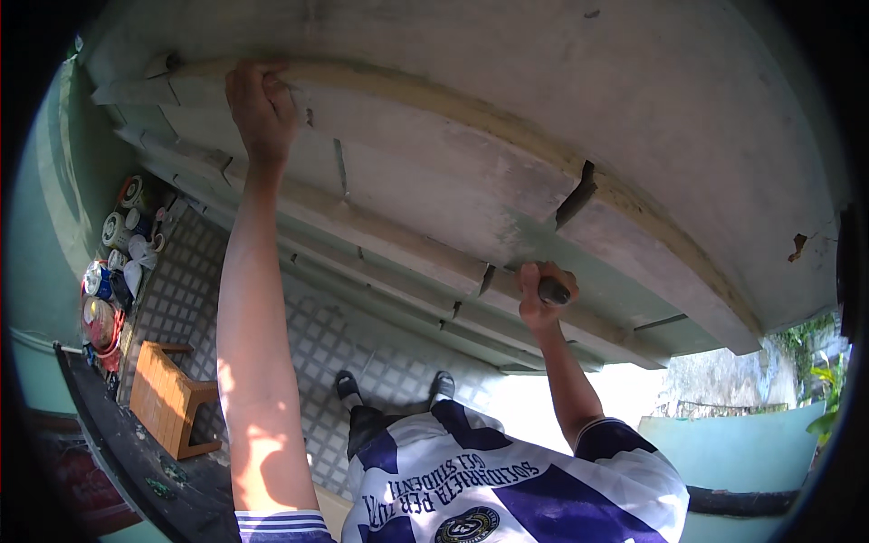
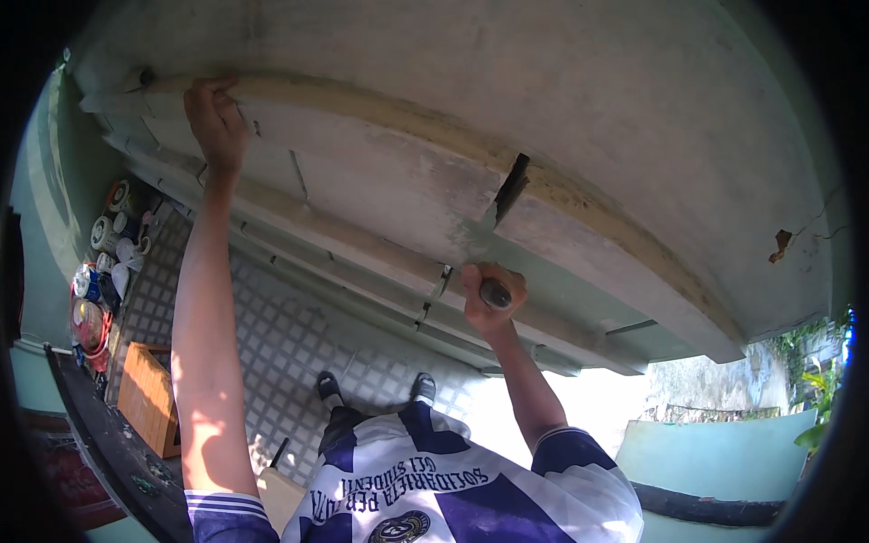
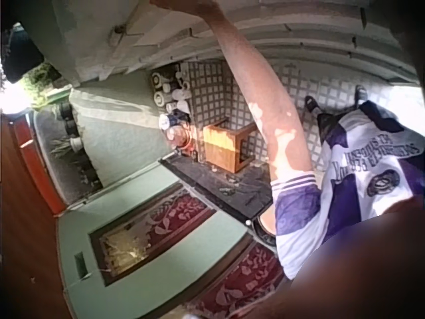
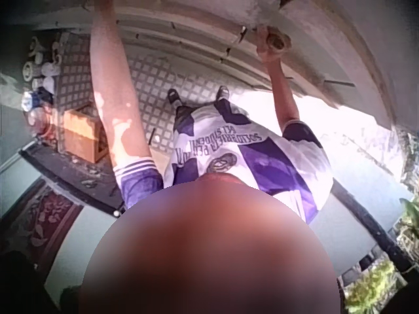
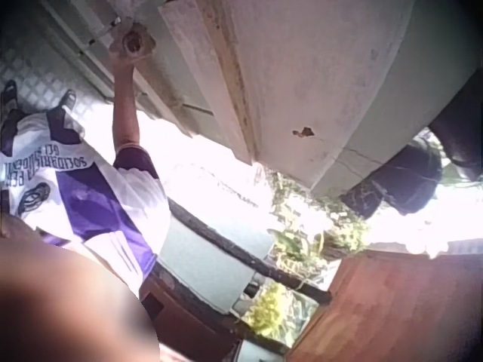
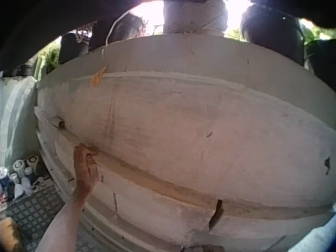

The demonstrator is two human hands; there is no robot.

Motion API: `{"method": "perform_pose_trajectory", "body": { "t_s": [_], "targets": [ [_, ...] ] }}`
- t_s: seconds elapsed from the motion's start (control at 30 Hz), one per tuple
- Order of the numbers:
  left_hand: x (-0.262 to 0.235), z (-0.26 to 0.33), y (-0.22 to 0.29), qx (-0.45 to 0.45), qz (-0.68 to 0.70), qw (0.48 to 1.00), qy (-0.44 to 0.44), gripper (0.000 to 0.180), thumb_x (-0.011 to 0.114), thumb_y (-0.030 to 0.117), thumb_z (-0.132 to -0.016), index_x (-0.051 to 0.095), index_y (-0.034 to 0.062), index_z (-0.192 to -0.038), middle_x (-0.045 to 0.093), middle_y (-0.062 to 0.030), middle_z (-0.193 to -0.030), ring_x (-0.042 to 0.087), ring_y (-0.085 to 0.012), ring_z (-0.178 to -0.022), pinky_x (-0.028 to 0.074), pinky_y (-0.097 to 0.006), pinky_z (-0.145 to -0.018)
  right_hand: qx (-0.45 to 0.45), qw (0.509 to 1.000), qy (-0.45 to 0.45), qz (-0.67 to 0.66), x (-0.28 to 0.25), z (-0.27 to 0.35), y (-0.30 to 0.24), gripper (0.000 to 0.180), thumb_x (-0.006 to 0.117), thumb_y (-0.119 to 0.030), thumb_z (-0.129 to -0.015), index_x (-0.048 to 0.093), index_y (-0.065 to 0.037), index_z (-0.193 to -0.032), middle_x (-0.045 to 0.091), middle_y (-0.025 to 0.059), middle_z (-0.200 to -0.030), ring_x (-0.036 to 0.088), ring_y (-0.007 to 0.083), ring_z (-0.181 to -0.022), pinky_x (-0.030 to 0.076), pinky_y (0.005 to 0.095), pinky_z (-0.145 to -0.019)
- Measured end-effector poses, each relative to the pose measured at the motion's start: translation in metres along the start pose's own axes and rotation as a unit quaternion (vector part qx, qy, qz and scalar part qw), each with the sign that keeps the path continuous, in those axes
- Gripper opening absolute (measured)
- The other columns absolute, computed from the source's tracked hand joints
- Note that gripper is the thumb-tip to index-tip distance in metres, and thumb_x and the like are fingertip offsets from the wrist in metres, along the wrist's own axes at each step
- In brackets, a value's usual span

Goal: Repairing gaps in a concrete ceiling structure using a putty knife and filler.

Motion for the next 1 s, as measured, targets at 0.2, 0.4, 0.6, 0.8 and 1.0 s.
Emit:
{"method": "perform_pose_trajectory", "body": {
  "t_s": [0.2,0.4,0.6,0.8,1.0],
  "targets": [
    [-0.001,-0.002,-0.002,-0.003,0.016,1.000,0.011,0.017,0.046,0.007,-0.088,0.061,0.0074,-0.094,0.059,-0.0101,-0.092,0.052,-0.0334,-0.085,0.041,-0.044,-0.080,0.042,0.998,0.021,-0.053,0.004,-0.004,0.008,0.028,0.068,-0.005,-0.085,0.052,-0.005,-0.063,0.057,0.0053,-0.055,0.055,0.0141,-0.046,0.043,0.0263,-0.048],
    [-0.001,-0.001,0.003,0.004,0.009,1.000,0.005,0.017,0.045,0.008,-0.088,0.061,0.0075,-0.095,0.061,-0.0094,-0.094,0.053,-0.0328,-0.087,0.042,-0.044,-0.081,0.042,0.994,0.056,-0.082,-0.002,0.001,0.006,0.035,0.066,-0.004,-0.087,0.046,-0.006,-0.059,0.054,0.0059,-0.052,0.051,0.0131,-0.044,0.041,0.0259,-0.045],
    [0.002,0.003,-0.003,-0.005,0.006,1.000,0.003,0.017,0.045,0.008,-0.089,0.060,0.0075,-0.095,0.061,-0.0090,-0.093,0.053,-0.0324,-0.087,0.041,-0.044,-0.081,-0.006,0.996,0.066,-0.057,-0.003,-0.013,-0.016,0.030,0.061,0.001,-0.084,0.047,-0.007,-0.059,0.057,0.0035,-0.053,0.053,0.0136,-0.044,0.043,0.0264,-0.047],
    [0.002,0.004,-0.006,0.008,-0.006,1.000,-0.005,0.021,0.043,0.012,-0.096,0.063,0.0072,-0.099,0.063,-0.0094,-0.096,0.054,-0.0300,-0.090,0.042,-0.042,-0.084,-0.042,0.994,0.061,-0.076,-0.004,-0.015,-0.030,0.026,0.061,0.003,-0.081,0.050,-0.006,-0.060,0.058,0.0047,-0.053,0.057,0.0157,-0.046,0.046,0.0263,-0.049],
    [0.001,0.003,-0.008,-0.003,-0.009,1.000,-0.007,0.022,0.042,0.014,-0.096,0.063,0.0072,-0.100,0.064,-0.0091,-0.096,0.054,-0.0309,-0.092,0.042,-0.042,-0.085,-0.035,0.995,0.048,-0.083,-0.010,-0.010,-0.032,0.027,0.061,0.004,-0.081,0.049,-0.006,-0.059,0.059,0.0073,-0.055,0.059,0.0180,-0.048,0.048,0.0277,-0.049]
  ]
}}
Point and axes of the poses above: each hand's wrist, its own z-axis away from the middle knuckle, its own x-axis out of the palm, y = z × x, the point moved 8 cm from there along -z, towards the middle knuckle
